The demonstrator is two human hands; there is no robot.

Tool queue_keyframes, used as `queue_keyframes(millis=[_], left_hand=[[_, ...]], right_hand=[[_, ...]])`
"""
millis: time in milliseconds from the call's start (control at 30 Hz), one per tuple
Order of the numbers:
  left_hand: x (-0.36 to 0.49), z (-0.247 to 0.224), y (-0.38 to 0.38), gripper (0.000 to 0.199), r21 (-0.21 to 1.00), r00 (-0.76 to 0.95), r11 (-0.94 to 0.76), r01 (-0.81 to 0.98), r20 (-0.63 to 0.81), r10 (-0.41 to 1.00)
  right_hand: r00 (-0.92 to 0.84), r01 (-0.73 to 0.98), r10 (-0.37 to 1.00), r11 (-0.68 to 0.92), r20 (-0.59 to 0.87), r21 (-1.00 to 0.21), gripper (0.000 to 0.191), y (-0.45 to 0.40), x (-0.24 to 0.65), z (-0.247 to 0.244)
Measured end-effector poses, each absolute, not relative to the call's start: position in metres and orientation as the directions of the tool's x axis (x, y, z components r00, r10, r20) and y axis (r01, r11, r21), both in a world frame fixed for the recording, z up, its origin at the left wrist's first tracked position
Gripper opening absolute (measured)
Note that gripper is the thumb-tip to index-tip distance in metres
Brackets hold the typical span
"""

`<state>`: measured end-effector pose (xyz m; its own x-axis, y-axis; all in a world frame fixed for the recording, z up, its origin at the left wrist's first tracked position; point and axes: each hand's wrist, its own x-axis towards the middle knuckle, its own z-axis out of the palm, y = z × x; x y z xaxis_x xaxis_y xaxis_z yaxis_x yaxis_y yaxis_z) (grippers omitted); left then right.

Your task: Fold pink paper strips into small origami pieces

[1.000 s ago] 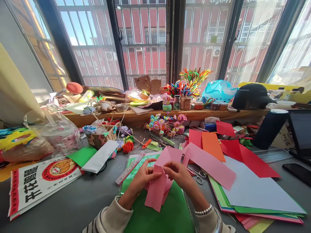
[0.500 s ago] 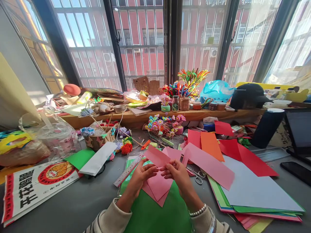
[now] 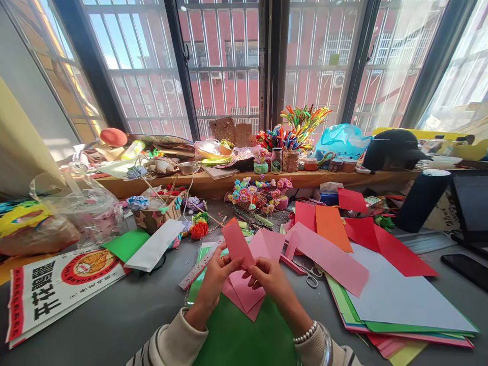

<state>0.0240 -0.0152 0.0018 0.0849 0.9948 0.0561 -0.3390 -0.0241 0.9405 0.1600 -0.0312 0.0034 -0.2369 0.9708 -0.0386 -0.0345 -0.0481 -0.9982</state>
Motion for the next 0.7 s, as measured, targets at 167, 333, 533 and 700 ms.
queue_keyframes(millis=[167,333,533,700], left_hand=[[0.024,0.004,-0.016,0.055,0.953,0.105,-0.028,-0.301,0.062,0.992],[0.024,0.006,-0.017,0.055,0.955,0.119,0.01,-0.295,0.027,0.992],[0.024,0.004,-0.018,0.056,0.953,0.082,0.028,-0.302,-0.004,0.997],[0.022,0.004,-0.016,0.057,0.956,0.059,0.032,-0.292,-0.015,0.998]], right_hand=[[-0.185,0.03,0.983,0.026,0.02,-0.999,0.034,-0.029,0.162,0.002],[-0.13,0.053,0.986,0.109,0.101,-0.993,0.034,-0.028,0.162,-0.001],[-0.107,0.062,0.985,0.146,0.139,-0.987,0.035,-0.029,0.156,-0.004],[-0.031,0.221,0.969,0.247,0.246,-0.944,0.029,-0.028,0.167,0.002]])
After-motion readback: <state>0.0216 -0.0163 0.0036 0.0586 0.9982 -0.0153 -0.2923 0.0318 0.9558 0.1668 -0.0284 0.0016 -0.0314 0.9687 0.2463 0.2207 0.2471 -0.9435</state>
